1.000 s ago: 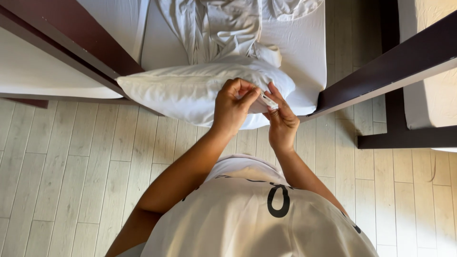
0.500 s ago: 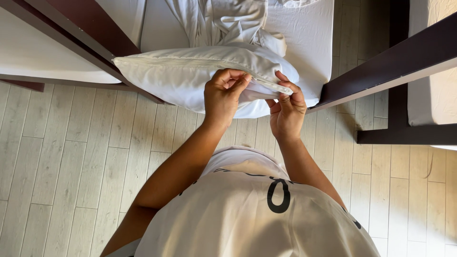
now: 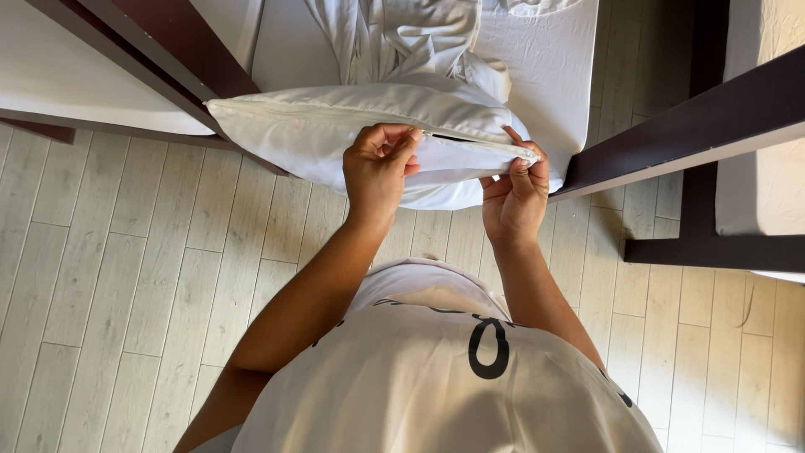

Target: The person removes a white pillowcase from a pillow, then puts a blue pillowcase with star patterns onto the pillow. They smooth the pillowcase and fold the pillow on the bed.

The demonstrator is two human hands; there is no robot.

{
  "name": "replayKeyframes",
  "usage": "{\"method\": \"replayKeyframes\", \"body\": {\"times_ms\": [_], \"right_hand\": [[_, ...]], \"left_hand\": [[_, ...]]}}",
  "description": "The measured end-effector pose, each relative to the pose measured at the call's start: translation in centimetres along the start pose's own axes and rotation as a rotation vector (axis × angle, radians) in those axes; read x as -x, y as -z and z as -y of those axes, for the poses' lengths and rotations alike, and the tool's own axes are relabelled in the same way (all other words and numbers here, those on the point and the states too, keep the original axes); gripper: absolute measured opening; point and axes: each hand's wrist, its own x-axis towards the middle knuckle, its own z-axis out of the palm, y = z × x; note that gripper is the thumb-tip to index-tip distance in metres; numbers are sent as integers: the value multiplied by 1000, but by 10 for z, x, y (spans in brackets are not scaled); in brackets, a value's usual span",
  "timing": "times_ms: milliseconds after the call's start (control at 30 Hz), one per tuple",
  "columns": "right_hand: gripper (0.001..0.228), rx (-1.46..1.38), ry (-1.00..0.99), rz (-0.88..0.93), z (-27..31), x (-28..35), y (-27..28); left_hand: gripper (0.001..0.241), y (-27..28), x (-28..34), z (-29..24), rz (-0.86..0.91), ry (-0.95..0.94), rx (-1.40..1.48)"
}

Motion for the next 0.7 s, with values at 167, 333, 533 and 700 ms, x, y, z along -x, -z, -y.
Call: {"method": "replayKeyframes", "body": {"times_ms": [167, 333, 533, 700], "right_hand": [[16, 3, -7, -4, -1, -2, 2], [15, 14, -7, 20, 1, -4, 3], [13, 49, 6, -5, 6, -9, 8], [13, 11, 16, -22, 4, -14, 14]], "left_hand": [[14, 4, -1, 0, -32, 16, -30], [13, 9, -7, -6, -54, 15, -33], [11, 16, -11, -9, -86, -9, -65], [11, 21, -15, -3, -150, -68, -111]]}}
